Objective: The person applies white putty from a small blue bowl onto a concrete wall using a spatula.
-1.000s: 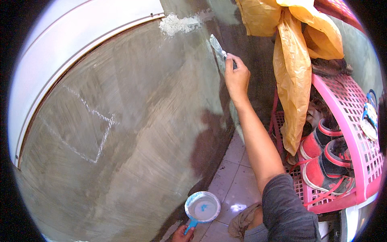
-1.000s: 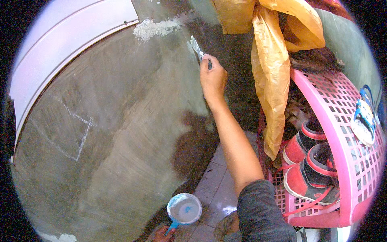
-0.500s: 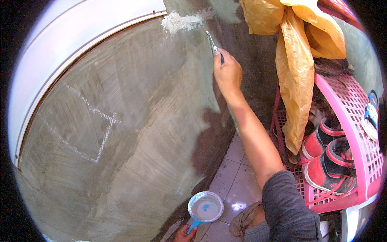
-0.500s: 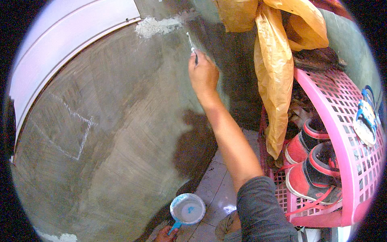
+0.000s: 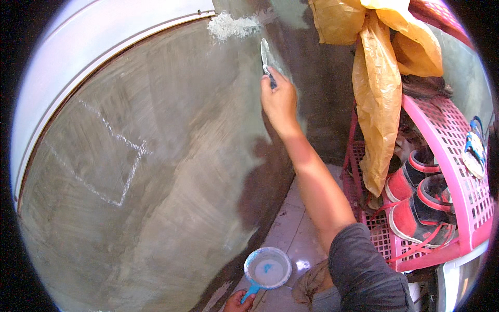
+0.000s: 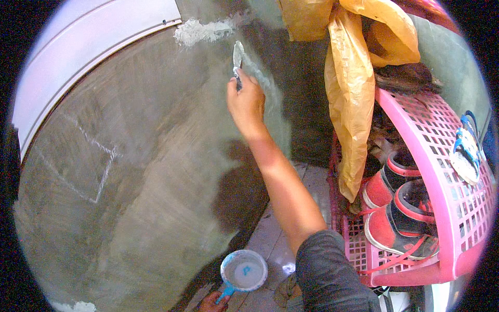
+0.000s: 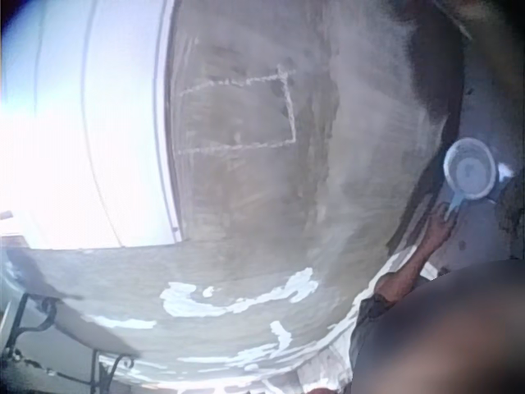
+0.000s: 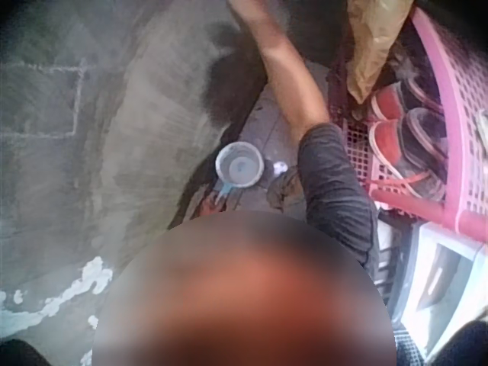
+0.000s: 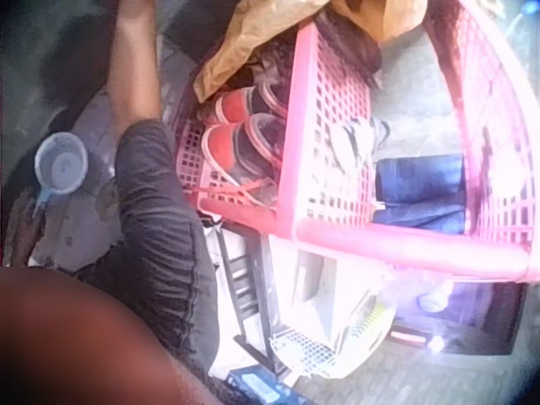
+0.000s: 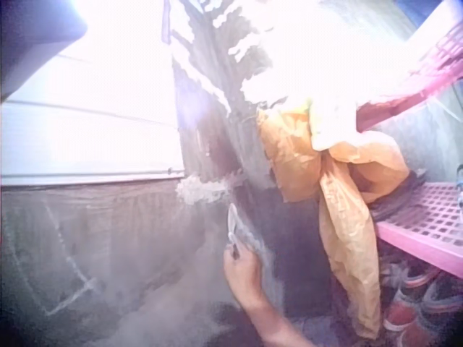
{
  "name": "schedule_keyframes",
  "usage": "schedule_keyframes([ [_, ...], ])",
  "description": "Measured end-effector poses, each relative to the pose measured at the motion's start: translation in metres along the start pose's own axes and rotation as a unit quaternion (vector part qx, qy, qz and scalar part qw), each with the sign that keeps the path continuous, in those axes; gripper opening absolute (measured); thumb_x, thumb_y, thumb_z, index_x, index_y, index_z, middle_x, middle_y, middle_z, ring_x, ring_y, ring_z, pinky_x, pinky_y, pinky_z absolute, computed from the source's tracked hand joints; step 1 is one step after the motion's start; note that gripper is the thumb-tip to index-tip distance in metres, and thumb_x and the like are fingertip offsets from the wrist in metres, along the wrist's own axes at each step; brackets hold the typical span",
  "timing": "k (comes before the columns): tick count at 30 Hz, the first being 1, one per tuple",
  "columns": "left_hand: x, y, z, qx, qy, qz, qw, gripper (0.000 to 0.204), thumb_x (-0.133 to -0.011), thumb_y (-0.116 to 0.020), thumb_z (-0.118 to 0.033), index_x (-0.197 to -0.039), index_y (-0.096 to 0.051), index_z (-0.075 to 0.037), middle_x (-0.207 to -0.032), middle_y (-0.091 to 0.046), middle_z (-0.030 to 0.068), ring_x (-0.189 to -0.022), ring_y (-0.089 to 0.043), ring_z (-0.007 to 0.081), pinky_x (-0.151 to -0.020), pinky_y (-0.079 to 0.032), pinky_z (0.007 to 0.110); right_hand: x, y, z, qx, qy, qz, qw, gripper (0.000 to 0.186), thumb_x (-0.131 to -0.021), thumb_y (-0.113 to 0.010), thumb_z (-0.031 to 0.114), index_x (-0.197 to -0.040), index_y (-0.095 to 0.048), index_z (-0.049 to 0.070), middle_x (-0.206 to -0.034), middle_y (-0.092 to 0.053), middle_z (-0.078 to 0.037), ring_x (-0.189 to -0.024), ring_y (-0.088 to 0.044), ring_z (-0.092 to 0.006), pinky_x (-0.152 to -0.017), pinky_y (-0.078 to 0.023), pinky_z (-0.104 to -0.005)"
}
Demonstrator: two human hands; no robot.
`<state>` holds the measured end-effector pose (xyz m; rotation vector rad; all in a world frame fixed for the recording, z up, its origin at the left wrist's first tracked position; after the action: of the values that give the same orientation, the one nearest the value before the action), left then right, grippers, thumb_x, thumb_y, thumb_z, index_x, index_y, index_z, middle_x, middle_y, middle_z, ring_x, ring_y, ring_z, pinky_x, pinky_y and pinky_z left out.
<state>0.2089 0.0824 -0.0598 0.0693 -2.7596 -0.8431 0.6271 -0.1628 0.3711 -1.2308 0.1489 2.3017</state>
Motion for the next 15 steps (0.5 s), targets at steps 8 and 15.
schedule_keyframes([
  [8,0.002,0.001,0.002,-0.017,-0.019,-0.001,1.0,0.043,-0.091,-0.066,-0.032,-0.121,-0.055,-0.004,-0.066,-0.059,0.0019,-0.049,-0.051,0.0088,-0.045,-0.041,0.025,-0.026,0.023,-0.03,-0.004,-0.033,-0.047,0.998,0.032,-0.09,-0.057,0.022,-0.11,-0.067,0.0,-0.095,-0.067,-0.024,-0.088,-0.065,-0.0387,-0.079,-0.049,-0.0438],
  [15,0.002,0.001,0.003,0.005,-0.007,0.001,1.0,0.042,-0.09,-0.066,-0.034,-0.12,-0.057,-0.005,-0.065,-0.06,0.0019,-0.048,-0.051,0.0095,-0.045,-0.042,0.026,-0.023,0.002,-0.025,-0.02,-0.026,0.023,0.999,0.032,-0.09,-0.06,0.024,-0.113,-0.069,0.003,-0.075,-0.068,-0.011,-0.06,-0.056,-0.0121,-0.061,-0.046,-0.029],
])
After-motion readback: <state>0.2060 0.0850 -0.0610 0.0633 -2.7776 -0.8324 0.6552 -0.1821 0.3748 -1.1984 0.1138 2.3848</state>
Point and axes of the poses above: each hand's wrist, its own x-axis away from the middle knuckle, its own y-axis out of the back of the hand, z = x × y, the point moved 9 cm from there along -x, towards the middle knuckle
